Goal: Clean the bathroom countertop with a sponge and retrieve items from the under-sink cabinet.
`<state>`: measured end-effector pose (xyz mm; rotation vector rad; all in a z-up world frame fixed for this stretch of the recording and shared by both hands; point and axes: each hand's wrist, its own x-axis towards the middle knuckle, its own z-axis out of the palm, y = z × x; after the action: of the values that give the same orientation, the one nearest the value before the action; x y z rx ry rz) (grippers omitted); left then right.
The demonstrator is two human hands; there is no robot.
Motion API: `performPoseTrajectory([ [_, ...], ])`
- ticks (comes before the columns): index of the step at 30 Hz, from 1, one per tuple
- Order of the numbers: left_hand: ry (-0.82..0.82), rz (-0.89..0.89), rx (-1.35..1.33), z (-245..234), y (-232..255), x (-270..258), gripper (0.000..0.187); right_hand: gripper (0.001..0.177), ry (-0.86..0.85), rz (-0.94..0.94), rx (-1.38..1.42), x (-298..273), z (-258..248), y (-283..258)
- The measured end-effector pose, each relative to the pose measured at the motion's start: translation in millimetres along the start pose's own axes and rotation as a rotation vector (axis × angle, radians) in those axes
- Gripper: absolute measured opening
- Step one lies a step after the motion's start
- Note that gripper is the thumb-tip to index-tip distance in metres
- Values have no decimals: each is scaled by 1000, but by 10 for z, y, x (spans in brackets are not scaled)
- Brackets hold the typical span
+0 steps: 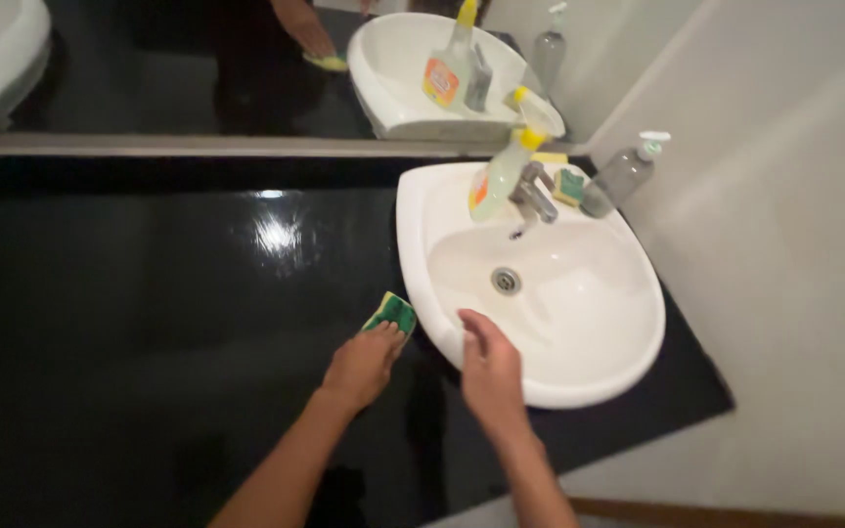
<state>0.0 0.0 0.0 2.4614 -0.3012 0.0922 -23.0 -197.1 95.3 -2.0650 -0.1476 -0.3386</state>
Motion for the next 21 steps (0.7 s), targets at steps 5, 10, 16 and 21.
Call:
performPoseTrajectory([
  [5, 2, 65, -18, 178, 306, -460, 30, 31, 64, 168, -63, -495, -521, 12],
  [10, -13, 60, -7, 372, 596, -759, 29, 30, 89, 191, -119, -863, -832, 73],
  [16, -23, -14, 21, 533, 982, -1106, 31, 32, 27, 190, -129, -1316, -985, 184],
  [21, 179, -153, 42, 990, 1307, -1262, 33, 32, 65, 324, -26, -1587, -1096, 703],
])
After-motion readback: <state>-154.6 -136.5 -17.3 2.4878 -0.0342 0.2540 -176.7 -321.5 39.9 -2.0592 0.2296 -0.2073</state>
